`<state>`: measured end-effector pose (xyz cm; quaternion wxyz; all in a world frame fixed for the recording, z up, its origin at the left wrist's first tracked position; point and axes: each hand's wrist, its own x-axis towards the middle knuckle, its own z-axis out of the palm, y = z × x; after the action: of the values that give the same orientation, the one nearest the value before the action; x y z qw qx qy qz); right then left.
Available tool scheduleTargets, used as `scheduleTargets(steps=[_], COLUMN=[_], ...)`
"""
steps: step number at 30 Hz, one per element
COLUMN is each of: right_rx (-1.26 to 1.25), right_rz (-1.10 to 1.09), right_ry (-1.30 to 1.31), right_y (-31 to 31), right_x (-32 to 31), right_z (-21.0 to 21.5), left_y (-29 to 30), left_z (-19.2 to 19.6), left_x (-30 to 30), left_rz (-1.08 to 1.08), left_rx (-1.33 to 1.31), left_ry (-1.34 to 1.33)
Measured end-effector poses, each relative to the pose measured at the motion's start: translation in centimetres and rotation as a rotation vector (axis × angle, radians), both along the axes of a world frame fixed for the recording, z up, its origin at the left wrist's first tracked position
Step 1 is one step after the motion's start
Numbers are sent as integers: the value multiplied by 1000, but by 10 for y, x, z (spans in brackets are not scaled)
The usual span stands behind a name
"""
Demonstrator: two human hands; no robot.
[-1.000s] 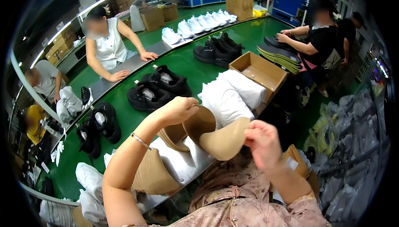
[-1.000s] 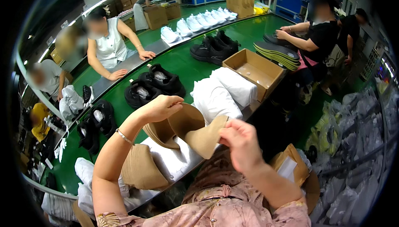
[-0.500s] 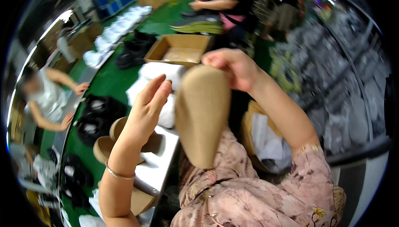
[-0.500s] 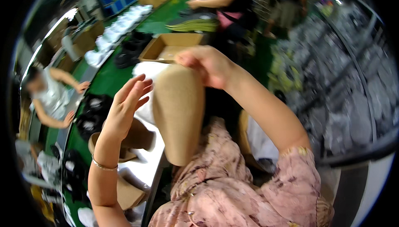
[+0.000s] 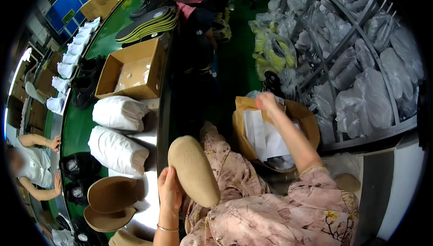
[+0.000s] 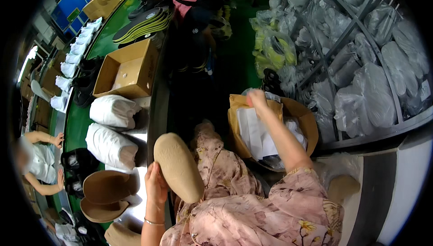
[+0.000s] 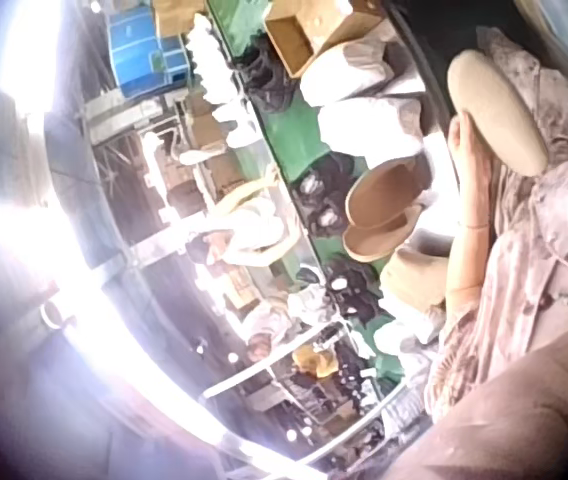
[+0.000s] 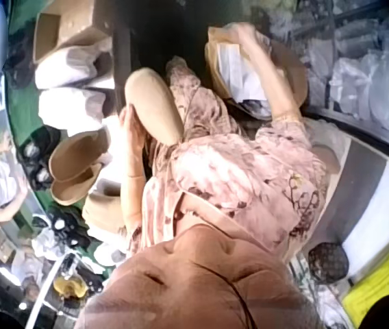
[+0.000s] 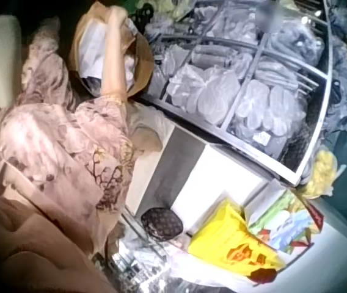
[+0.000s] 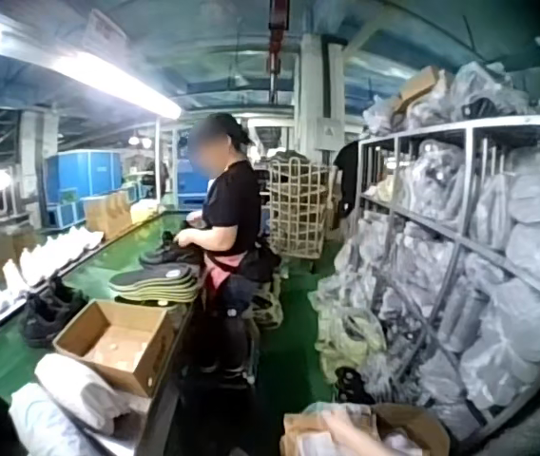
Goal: The person wraps shoe lasts in paper and inserts them into shoes on a workbench.
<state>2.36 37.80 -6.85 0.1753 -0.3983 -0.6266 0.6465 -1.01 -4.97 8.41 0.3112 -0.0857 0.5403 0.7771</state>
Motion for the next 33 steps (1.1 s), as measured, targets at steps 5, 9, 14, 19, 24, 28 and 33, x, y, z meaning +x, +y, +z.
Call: scheduleTargets(steps=[5, 9, 14, 19, 24, 28, 33], right_rx=[188, 93, 273, 786, 641, 253, 574], right_rz=[-158, -335, -100, 250, 24, -22, 271], right_ry=[-671, -536, -645, -584, -403, -302, -261], right_y=[-1, -23, -29, -55, -78, -77, -95], right_x=[56, 58, 63, 66, 56, 58, 43], right_z=[-167, -200, -187, -119, -112, -133, -69], left_y=[-4, 11, 23, 25, 27, 22, 17], left_z=[-39, -44, -55, -55, -58, -60, -57], left_x=[1, 0, 0, -4, -2, 3, 2], left_rz=[49, 52, 46, 0, 24, 7, 44], left_rx=[-47, -50, -63, -107, -53, -47, -77], left_ry=[-116, -169, -199, -225, -212, -199, -185])
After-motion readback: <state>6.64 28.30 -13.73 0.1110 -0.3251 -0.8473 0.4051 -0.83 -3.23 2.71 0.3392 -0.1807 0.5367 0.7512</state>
